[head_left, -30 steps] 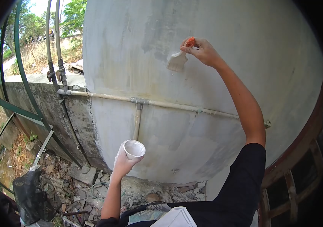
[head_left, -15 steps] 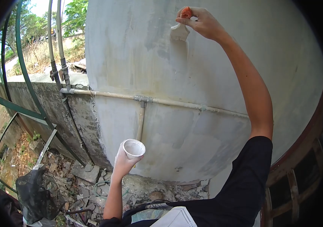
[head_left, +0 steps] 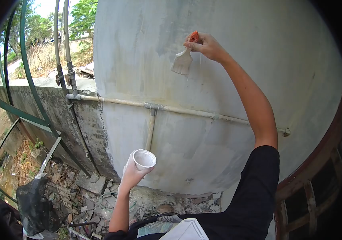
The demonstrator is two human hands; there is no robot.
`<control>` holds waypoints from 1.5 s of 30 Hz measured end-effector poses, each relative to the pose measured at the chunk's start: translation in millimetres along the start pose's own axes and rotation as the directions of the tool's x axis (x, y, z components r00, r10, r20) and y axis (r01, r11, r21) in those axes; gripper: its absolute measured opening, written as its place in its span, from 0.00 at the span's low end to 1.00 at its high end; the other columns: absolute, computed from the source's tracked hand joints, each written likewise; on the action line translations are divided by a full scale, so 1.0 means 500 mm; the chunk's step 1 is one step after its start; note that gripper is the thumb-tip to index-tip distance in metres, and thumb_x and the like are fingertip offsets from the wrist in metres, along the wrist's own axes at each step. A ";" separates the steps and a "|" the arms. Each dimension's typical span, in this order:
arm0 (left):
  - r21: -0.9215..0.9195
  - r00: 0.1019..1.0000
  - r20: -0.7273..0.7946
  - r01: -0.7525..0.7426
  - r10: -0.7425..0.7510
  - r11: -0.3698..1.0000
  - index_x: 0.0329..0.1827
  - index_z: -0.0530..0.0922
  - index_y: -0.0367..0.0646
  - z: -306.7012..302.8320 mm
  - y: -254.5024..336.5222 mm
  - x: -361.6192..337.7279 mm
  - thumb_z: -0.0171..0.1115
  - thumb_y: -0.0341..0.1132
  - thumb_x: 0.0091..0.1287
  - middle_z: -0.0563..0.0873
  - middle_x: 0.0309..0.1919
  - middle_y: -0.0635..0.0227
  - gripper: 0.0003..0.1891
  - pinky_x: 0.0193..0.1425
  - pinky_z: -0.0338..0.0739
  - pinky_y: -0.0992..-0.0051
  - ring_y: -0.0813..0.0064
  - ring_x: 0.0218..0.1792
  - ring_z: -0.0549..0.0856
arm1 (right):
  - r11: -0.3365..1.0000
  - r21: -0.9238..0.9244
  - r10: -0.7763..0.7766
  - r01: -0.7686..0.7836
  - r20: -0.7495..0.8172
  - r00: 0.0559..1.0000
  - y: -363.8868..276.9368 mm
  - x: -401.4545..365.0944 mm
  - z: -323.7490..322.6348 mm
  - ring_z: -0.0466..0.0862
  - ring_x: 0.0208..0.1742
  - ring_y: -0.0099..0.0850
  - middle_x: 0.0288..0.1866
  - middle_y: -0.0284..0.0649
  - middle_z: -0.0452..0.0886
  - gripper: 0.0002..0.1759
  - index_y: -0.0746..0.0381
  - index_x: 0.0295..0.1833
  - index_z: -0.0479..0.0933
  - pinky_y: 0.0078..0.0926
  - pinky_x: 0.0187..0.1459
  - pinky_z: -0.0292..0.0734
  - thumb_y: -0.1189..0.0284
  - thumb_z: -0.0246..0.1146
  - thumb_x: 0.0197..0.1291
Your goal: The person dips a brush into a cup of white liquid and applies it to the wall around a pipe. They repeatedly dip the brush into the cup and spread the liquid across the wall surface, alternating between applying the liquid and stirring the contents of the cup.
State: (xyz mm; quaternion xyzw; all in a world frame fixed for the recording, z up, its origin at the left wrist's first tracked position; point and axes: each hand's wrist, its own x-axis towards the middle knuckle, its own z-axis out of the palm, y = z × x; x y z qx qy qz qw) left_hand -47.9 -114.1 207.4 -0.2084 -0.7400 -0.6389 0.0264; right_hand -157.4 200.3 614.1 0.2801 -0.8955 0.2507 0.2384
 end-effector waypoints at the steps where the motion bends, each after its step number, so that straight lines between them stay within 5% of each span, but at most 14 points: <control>1: 0.007 1.000 -0.006 0.013 -0.013 1.000 0.67 0.73 0.36 -0.002 0.000 -0.001 0.85 0.38 0.54 0.86 0.56 0.60 0.40 0.66 0.78 0.67 0.69 0.59 0.85 | 0.999 0.040 -0.010 0.011 -0.028 1.000 0.007 0.010 -0.006 0.85 0.48 0.26 0.44 0.35 0.86 0.17 0.65 0.49 0.84 0.31 0.57 0.85 0.60 0.72 0.70; 11: -0.006 0.999 -0.047 -0.015 0.015 1.000 0.67 0.72 0.35 -0.024 -0.005 -0.008 0.83 0.34 0.55 0.85 0.56 0.61 0.38 0.67 0.77 0.67 0.69 0.59 0.84 | 0.990 -0.121 -0.093 0.075 -0.151 0.984 -0.037 0.114 -0.092 0.86 0.52 0.30 0.46 0.37 0.87 0.20 0.61 0.51 0.85 0.35 0.62 0.86 0.55 0.73 0.69; 13: -0.010 0.998 -0.049 -0.026 0.026 1.000 0.67 0.72 0.35 -0.025 -0.006 -0.009 0.83 0.34 0.55 0.85 0.56 0.61 0.38 0.67 0.77 0.67 0.69 0.59 0.85 | 0.965 -0.247 0.034 -0.090 -0.222 0.975 -0.124 0.112 -0.091 0.85 0.50 0.33 0.45 0.37 0.88 0.18 0.62 0.52 0.83 0.36 0.59 0.80 0.59 0.73 0.68; 14: -0.017 0.998 -0.050 -0.038 0.037 0.999 0.67 0.73 0.35 -0.026 -0.007 -0.009 0.83 0.34 0.55 0.85 0.56 0.61 0.37 0.67 0.77 0.67 0.69 0.58 0.85 | 0.934 -0.354 -0.021 -0.055 -0.207 0.978 -0.136 0.115 -0.090 0.84 0.43 0.31 0.42 0.37 0.86 0.16 0.63 0.49 0.83 0.35 0.52 0.80 0.61 0.72 0.69; 18: -0.009 0.998 -0.048 -0.048 0.048 0.999 0.67 0.73 0.35 -0.028 -0.001 -0.011 0.83 0.34 0.55 0.85 0.55 0.61 0.37 0.67 0.77 0.67 0.69 0.58 0.85 | 0.904 -0.418 -0.162 0.090 -0.141 0.977 -0.166 0.079 -0.074 0.82 0.41 0.30 0.40 0.35 0.84 0.13 0.62 0.47 0.83 0.34 0.50 0.79 0.63 0.71 0.69; 20: 0.006 0.999 -0.039 -0.021 0.021 1.000 0.66 0.73 0.35 -0.029 0.001 -0.013 0.83 0.34 0.55 0.85 0.55 0.61 0.37 0.66 0.77 0.67 0.69 0.58 0.85 | 0.868 -0.436 -0.297 0.236 -0.075 0.952 -0.150 0.046 -0.077 0.86 0.51 0.30 0.44 0.35 0.87 0.18 0.60 0.50 0.86 0.34 0.60 0.83 0.55 0.72 0.69; 25: -0.003 0.999 -0.030 -0.019 0.019 1.000 0.66 0.73 0.35 -0.022 -0.021 -0.008 0.83 0.35 0.55 0.86 0.55 0.61 0.38 0.66 0.78 0.67 0.69 0.58 0.85 | 0.944 -0.265 -0.210 0.197 -0.019 0.978 -0.103 -0.024 -0.062 0.86 0.50 0.29 0.43 0.34 0.87 0.17 0.60 0.49 0.86 0.33 0.58 0.82 0.57 0.71 0.71; 27: -0.007 0.999 -0.037 -0.015 0.015 1.000 0.66 0.73 0.35 -0.016 -0.024 -0.008 0.84 0.35 0.55 0.86 0.55 0.60 0.38 0.65 0.78 0.67 0.69 0.58 0.85 | 1.000 0.002 -0.025 0.025 0.022 0.999 -0.062 -0.036 -0.058 0.86 0.50 0.27 0.43 0.34 0.87 0.16 0.61 0.49 0.85 0.32 0.58 0.84 0.58 0.71 0.71; 31: -0.006 0.999 -0.019 -0.027 0.026 1.000 0.66 0.72 0.35 -0.014 -0.022 -0.008 0.84 0.36 0.55 0.86 0.55 0.60 0.38 0.66 0.78 0.67 0.68 0.58 0.85 | 0.989 0.042 0.137 -0.139 0.041 0.990 0.004 -0.049 -0.050 0.86 0.51 0.27 0.46 0.35 0.86 0.18 0.62 0.50 0.84 0.35 0.61 0.86 0.58 0.73 0.69; 36: 0.008 1.000 -0.024 -0.003 0.003 1.000 0.66 0.72 0.36 -0.010 -0.027 -0.004 0.84 0.37 0.55 0.86 0.55 0.59 0.38 0.66 0.77 0.66 0.68 0.59 0.85 | 0.992 0.059 0.109 -0.109 -0.005 0.994 0.011 -0.022 -0.091 0.86 0.53 0.28 0.47 0.37 0.86 0.19 0.62 0.50 0.84 0.37 0.64 0.86 0.57 0.72 0.69; 45: 0.032 0.999 -0.035 -0.007 0.008 0.999 0.66 0.73 0.36 0.000 -0.009 0.000 0.84 0.36 0.55 0.86 0.55 0.61 0.37 0.66 0.77 0.67 0.69 0.58 0.85 | 0.983 -0.174 -0.088 0.057 -0.175 0.981 -0.062 0.083 -0.214 0.88 0.52 0.30 0.46 0.36 0.87 0.18 0.62 0.51 0.84 0.36 0.63 0.87 0.57 0.72 0.70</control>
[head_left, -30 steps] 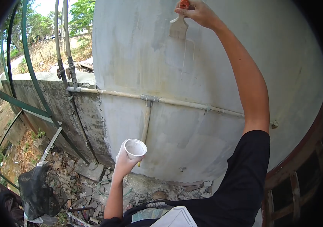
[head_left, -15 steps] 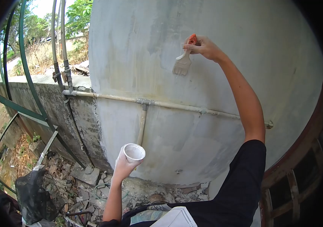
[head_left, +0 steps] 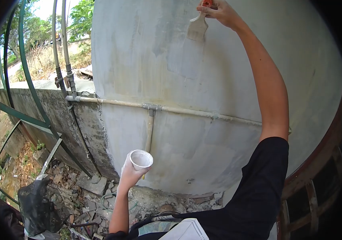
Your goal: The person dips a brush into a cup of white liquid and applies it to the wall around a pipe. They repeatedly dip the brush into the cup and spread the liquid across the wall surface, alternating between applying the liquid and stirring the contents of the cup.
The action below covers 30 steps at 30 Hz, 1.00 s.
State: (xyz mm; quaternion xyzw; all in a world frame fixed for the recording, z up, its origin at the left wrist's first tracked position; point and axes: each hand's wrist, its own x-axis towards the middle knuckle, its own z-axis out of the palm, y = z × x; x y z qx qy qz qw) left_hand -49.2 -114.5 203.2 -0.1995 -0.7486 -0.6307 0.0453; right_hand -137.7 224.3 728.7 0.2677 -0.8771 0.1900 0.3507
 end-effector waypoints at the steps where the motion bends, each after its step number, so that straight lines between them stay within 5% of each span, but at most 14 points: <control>1: -0.006 1.000 0.003 0.003 -0.003 1.000 0.66 0.73 0.36 -0.001 0.003 0.000 0.84 0.36 0.55 0.86 0.55 0.61 0.37 0.66 0.77 0.67 0.70 0.58 0.85 | 0.996 -0.082 0.023 -0.024 -0.013 1.000 -0.046 0.000 0.002 0.85 0.46 0.29 0.42 0.35 0.85 0.15 0.61 0.49 0.83 0.34 0.56 0.83 0.60 0.72 0.69; 2: -0.014 1.000 0.005 0.005 -0.005 1.000 0.66 0.73 0.36 0.000 0.005 0.001 0.84 0.36 0.55 0.85 0.55 0.61 0.37 0.66 0.77 0.67 0.70 0.58 0.85 | 0.985 -0.165 0.042 -0.046 -0.027 0.999 -0.079 0.002 0.004 0.82 0.40 0.29 0.38 0.34 0.83 0.12 0.61 0.46 0.82 0.33 0.49 0.79 0.63 0.71 0.69; 7: -0.004 1.000 -0.010 -0.010 0.010 1.000 0.66 0.73 0.36 0.001 -0.001 -0.002 0.84 0.37 0.55 0.85 0.55 0.61 0.37 0.66 0.78 0.67 0.70 0.58 0.85 | 0.910 -0.409 -0.073 0.061 -0.015 0.997 -0.148 -0.016 0.035 0.82 0.41 0.28 0.39 0.34 0.84 0.15 0.63 0.46 0.82 0.33 0.48 0.78 0.61 0.71 0.69; 10: -0.018 1.000 -0.008 -0.013 0.013 1.000 0.66 0.73 0.35 0.004 0.002 -0.005 0.84 0.37 0.55 0.86 0.55 0.60 0.38 0.66 0.78 0.67 0.69 0.58 0.85 | 0.974 -0.226 0.029 -0.012 0.070 0.997 -0.144 -0.038 0.083 0.82 0.43 0.29 0.40 0.34 0.84 0.16 0.63 0.48 0.82 0.34 0.49 0.79 0.61 0.71 0.69; 12: -0.023 1.000 -0.003 -0.010 0.010 1.000 0.66 0.73 0.35 0.004 0.001 -0.008 0.84 0.37 0.55 0.86 0.55 0.60 0.38 0.66 0.78 0.67 0.69 0.58 0.85 | 0.989 0.069 -0.136 0.127 0.140 0.981 -0.105 -0.049 0.133 0.88 0.52 0.29 0.45 0.35 0.87 0.18 0.62 0.50 0.85 0.35 0.60 0.88 0.58 0.72 0.70; 16: -0.031 1.000 -0.005 -0.004 0.004 0.999 0.67 0.73 0.35 -0.002 0.010 -0.019 0.85 0.37 0.54 0.86 0.56 0.60 0.39 0.66 0.77 0.66 0.67 0.59 0.85 | 0.969 0.246 -0.062 -0.002 0.253 0.965 -0.051 -0.051 0.219 0.87 0.49 0.27 0.43 0.33 0.85 0.17 0.63 0.48 0.84 0.34 0.57 0.88 0.59 0.72 0.70; 23: 0.004 0.998 -0.042 0.035 -0.035 0.999 0.67 0.74 0.35 -0.029 0.010 -0.029 0.85 0.37 0.53 0.85 0.57 0.59 0.39 0.67 0.77 0.66 0.67 0.60 0.85 | 0.958 0.268 0.038 -0.105 0.244 0.969 0.019 -0.016 0.244 0.85 0.46 0.25 0.44 0.33 0.84 0.17 0.62 0.48 0.83 0.31 0.55 0.88 0.60 0.74 0.68; 30: 0.063 0.996 -0.091 0.019 -0.013 0.998 0.67 0.75 0.37 -0.050 0.014 -0.034 0.84 0.38 0.53 0.86 0.56 0.59 0.39 0.66 0.78 0.65 0.66 0.59 0.86 | 0.991 0.133 -0.022 0.012 0.070 0.997 -0.015 0.060 0.160 0.86 0.51 0.29 0.48 0.36 0.87 0.18 0.63 0.49 0.83 0.32 0.57 0.87 0.58 0.71 0.70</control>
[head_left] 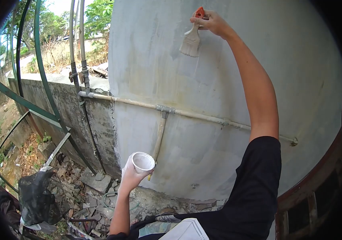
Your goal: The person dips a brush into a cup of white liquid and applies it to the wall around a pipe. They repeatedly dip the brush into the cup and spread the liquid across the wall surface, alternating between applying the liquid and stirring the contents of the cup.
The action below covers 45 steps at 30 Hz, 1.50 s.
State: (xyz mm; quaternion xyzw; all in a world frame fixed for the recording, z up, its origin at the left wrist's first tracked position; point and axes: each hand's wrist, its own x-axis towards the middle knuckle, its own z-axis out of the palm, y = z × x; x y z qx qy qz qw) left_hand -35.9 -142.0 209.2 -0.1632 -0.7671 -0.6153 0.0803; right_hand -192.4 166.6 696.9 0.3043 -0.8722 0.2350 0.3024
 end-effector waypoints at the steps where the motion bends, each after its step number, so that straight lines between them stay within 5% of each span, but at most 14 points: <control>1: 0.022 1.000 -0.006 -0.019 0.019 1.000 0.67 0.75 0.37 -0.002 0.003 0.000 0.84 0.38 0.53 0.86 0.56 0.59 0.38 0.66 0.78 0.65 0.66 0.59 0.86 | 1.000 0.001 0.002 -0.002 0.000 1.000 -0.021 0.003 -0.008 0.86 0.51 0.29 0.48 0.36 0.87 0.18 0.63 0.49 0.83 0.32 0.57 0.87 0.58 0.71 0.70; 3: 0.044 0.999 -0.008 -0.036 0.036 0.998 0.66 0.75 0.37 -0.004 0.007 0.001 0.84 0.37 0.53 0.86 0.56 0.59 0.38 0.66 0.78 0.65 0.66 0.58 0.86 | 0.993 -0.061 0.086 -0.105 -0.260 0.962 -0.084 0.007 -0.010 0.81 0.43 0.29 0.41 0.33 0.84 0.15 0.62 0.47 0.81 0.33 0.51 0.78 0.60 0.71 0.69; 6: 0.030 0.999 -0.004 -0.034 0.035 0.999 0.66 0.75 0.37 -0.003 0.007 0.002 0.84 0.37 0.53 0.86 0.56 0.59 0.38 0.66 0.78 0.66 0.67 0.58 0.86 | 0.948 -0.295 0.052 -0.116 -0.219 0.974 -0.126 0.023 -0.030 0.80 0.44 0.28 0.40 0.32 0.82 0.14 0.60 0.46 0.80 0.32 0.52 0.77 0.60 0.71 0.70; 11: -0.061 0.996 0.036 -0.076 0.079 0.995 0.68 0.73 0.36 0.007 -0.003 0.008 0.83 0.34 0.54 0.85 0.58 0.61 0.39 0.67 0.77 0.67 0.69 0.60 0.84 | 0.936 -0.351 -0.068 0.007 -0.162 0.984 -0.142 -0.015 -0.015 0.80 0.43 0.27 0.39 0.30 0.80 0.13 0.58 0.44 0.79 0.32 0.52 0.78 0.60 0.71 0.70; 13: -0.104 0.995 0.041 -0.086 0.091 0.991 0.69 0.72 0.36 0.015 -0.007 0.018 0.83 0.34 0.54 0.84 0.58 0.61 0.40 0.67 0.77 0.67 0.69 0.61 0.84 | 0.838 -0.424 -0.425 0.344 -0.111 0.899 -0.121 -0.050 0.003 0.85 0.48 0.27 0.48 0.33 0.87 0.15 0.63 0.46 0.84 0.25 0.51 0.84 0.60 0.70 0.73; 19: -0.227 0.990 0.056 -0.111 0.126 0.968 0.71 0.70 0.35 0.056 -0.003 0.036 0.84 0.33 0.54 0.83 0.61 0.62 0.42 0.69 0.76 0.68 0.70 0.63 0.83 | 0.973 0.156 -0.143 0.169 -0.164 0.976 -0.165 -0.300 0.143 0.84 0.45 0.23 0.44 0.34 0.87 0.09 0.68 0.42 0.82 0.26 0.49 0.85 0.71 0.70 0.72; 28: -0.306 0.973 0.136 -0.136 0.185 0.942 0.73 0.68 0.36 0.136 0.016 0.032 0.84 0.35 0.54 0.81 0.62 0.61 0.45 0.73 0.73 0.66 0.68 0.65 0.81 | 0.891 0.454 0.040 0.022 -0.127 0.991 -0.178 -0.641 0.285 0.89 0.47 0.28 0.47 0.43 0.90 0.05 0.68 0.45 0.84 0.28 0.49 0.86 0.78 0.71 0.68; 32: -0.323 0.958 0.211 -0.120 0.195 0.939 0.73 0.68 0.36 0.168 0.024 0.033 0.85 0.35 0.54 0.81 0.63 0.61 0.45 0.73 0.72 0.66 0.68 0.66 0.80 | 0.887 0.459 0.137 -0.054 -0.150 0.979 -0.131 -0.612 0.231 0.88 0.52 0.35 0.47 0.42 0.86 0.04 0.67 0.46 0.82 0.38 0.57 0.85 0.79 0.69 0.70; 38: -0.350 0.946 0.264 -0.088 0.189 0.933 0.73 0.68 0.36 0.174 0.037 0.018 0.84 0.35 0.54 0.81 0.62 0.61 0.44 0.72 0.73 0.66 0.68 0.65 0.80 | 0.972 0.163 0.184 -0.171 -0.068 0.981 0.003 -0.414 0.133 0.82 0.44 0.21 0.41 0.32 0.86 0.12 0.66 0.45 0.84 0.27 0.53 0.79 0.67 0.71 0.72; 42: -0.343 0.960 0.222 -0.085 0.169 0.936 0.72 0.69 0.36 0.151 0.018 0.018 0.84 0.34 0.54 0.82 0.62 0.60 0.43 0.71 0.74 0.66 0.68 0.65 0.81 | 0.989 0.119 0.095 -0.092 -0.024 0.995 0.063 -0.305 0.076 0.83 0.44 0.23 0.40 0.32 0.86 0.14 0.65 0.47 0.85 0.28 0.56 0.79 0.63 0.72 0.70; 45: -0.320 0.973 0.160 -0.109 0.168 0.941 0.71 0.69 0.36 0.133 0.012 0.019 0.84 0.34 0.54 0.82 0.61 0.61 0.42 0.71 0.75 0.66 0.68 0.64 0.82 | 0.980 0.061 0.185 -0.187 0.041 0.982 0.064 -0.239 0.038 0.85 0.47 0.26 0.42 0.35 0.86 0.17 0.64 0.48 0.85 0.29 0.55 0.83 0.60 0.73 0.68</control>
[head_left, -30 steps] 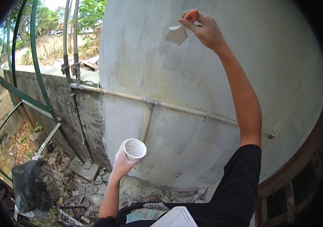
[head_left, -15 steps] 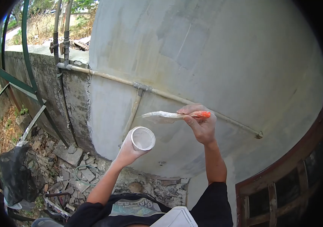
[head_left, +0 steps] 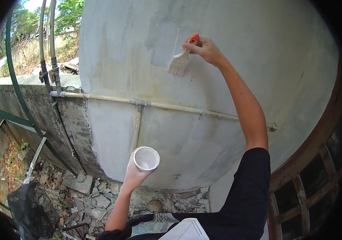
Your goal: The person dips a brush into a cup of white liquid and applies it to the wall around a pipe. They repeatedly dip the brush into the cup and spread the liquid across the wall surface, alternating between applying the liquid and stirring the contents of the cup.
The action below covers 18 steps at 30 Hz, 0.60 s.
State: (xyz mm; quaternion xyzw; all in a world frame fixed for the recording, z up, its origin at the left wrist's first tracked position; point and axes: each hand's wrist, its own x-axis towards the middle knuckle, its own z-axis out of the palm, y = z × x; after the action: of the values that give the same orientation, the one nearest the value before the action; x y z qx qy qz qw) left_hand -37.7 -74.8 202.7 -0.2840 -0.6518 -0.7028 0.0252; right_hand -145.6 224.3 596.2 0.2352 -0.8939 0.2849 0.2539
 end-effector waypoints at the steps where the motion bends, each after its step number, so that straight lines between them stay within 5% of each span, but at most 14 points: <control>1: 0.005 1.000 -0.002 -0.003 0.003 1.000 0.71 0.69 0.36 -0.006 -0.001 -0.001 0.84 0.34 0.54 0.82 0.61 0.61 0.42 0.71 0.75 0.66 0.68 0.64 0.82 | 1.000 0.003 -0.004 0.004 -0.002 1.000 -0.014 0.018 -0.013 0.85 0.47 0.26 0.42 0.35 0.86 0.17 0.64 0.48 0.85 0.29 0.55 0.83 0.60 0.73 0.68; 9: 0.078 0.992 -0.121 -0.025 0.034 0.997 0.69 0.71 0.35 -0.042 -0.012 -0.003 0.83 0.32 0.54 0.84 0.59 0.61 0.40 0.69 0.76 0.67 0.69 0.61 0.83 | 0.958 -0.217 -0.216 0.186 -0.122 0.969 -0.104 0.167 -0.148 0.88 0.52 0.31 0.47 0.37 0.87 0.18 0.63 0.51 0.85 0.35 0.64 0.85 0.59 0.71 0.71; 10: 0.082 0.991 -0.127 -0.025 0.036 0.996 0.69 0.71 0.35 -0.046 -0.013 -0.002 0.83 0.32 0.54 0.84 0.59 0.61 0.40 0.69 0.76 0.67 0.69 0.61 0.83 | 0.970 -0.240 -0.085 0.027 -0.232 0.969 -0.182 0.148 -0.126 0.79 0.40 0.27 0.39 0.31 0.80 0.15 0.59 0.43 0.79 0.31 0.49 0.77 0.59 0.71 0.69; 14: 0.032 0.987 -0.155 -0.024 0.029 0.999 0.68 0.71 0.35 -0.063 -0.018 -0.003 0.83 0.30 0.54 0.84 0.57 0.61 0.39 0.68 0.77 0.67 0.70 0.60 0.84 | 0.879 -0.465 -0.236 0.103 -0.237 0.943 -0.222 0.156 -0.144 0.79 0.38 0.25 0.35 0.31 0.80 0.15 0.61 0.42 0.79 0.28 0.45 0.77 0.60 0.71 0.70; 18: 0.032 0.984 -0.172 -0.039 0.044 0.999 0.69 0.71 0.36 -0.067 -0.005 -0.002 0.84 0.30 0.53 0.84 0.57 0.61 0.40 0.68 0.77 0.67 0.70 0.60 0.84 | 0.855 -0.483 -0.352 0.189 -0.273 0.895 -0.190 0.126 -0.150 0.79 0.38 0.24 0.35 0.30 0.81 0.13 0.60 0.41 0.80 0.28 0.46 0.77 0.61 0.70 0.71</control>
State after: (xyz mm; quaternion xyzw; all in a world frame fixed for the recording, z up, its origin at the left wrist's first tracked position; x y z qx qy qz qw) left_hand -50.2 -105.8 200.1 -0.2353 -0.6510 -0.7147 0.1004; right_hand -115.5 185.1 723.6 0.2413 -0.8320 0.0715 0.4944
